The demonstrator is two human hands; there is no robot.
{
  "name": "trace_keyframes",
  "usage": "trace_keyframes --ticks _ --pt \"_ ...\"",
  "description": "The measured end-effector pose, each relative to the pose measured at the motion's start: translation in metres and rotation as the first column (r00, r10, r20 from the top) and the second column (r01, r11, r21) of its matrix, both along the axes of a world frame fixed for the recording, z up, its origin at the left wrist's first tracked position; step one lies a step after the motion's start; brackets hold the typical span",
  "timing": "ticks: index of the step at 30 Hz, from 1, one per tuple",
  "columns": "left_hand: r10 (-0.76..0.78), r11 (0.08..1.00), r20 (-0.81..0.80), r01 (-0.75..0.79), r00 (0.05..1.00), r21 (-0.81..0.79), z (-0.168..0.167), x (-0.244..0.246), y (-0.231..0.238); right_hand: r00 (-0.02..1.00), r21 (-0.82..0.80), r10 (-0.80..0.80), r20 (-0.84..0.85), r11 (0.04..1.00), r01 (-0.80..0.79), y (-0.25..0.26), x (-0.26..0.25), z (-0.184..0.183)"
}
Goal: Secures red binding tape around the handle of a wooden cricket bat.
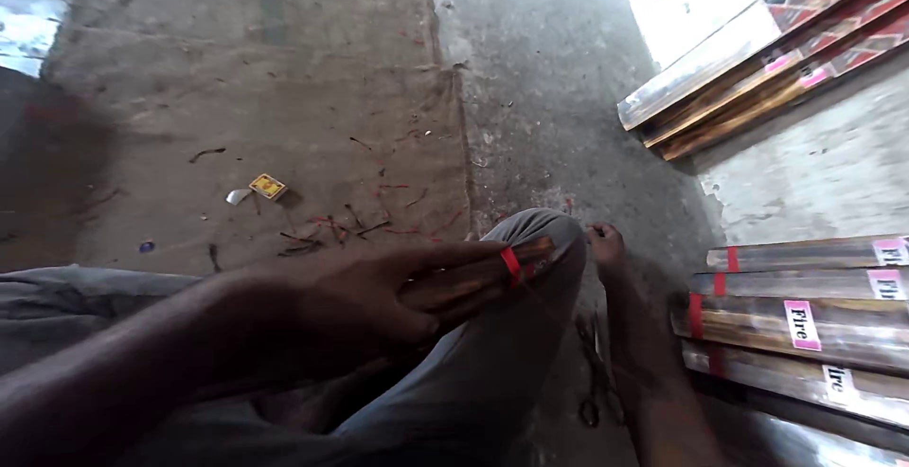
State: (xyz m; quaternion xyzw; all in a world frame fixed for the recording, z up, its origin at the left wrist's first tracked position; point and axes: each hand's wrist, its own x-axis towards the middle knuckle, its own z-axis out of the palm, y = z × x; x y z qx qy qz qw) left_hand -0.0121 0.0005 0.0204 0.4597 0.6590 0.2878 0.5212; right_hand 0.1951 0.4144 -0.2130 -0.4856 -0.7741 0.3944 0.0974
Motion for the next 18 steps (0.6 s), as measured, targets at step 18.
trace_keyframes --ticks 18 --pt "0.054 0.998 -0.046 -0.052 0.997 0.033 -0.008 0.004 0.005 0.998 0.365 -0.021 0.053 0.931 0.000 -0.093 0.110 -0.020"
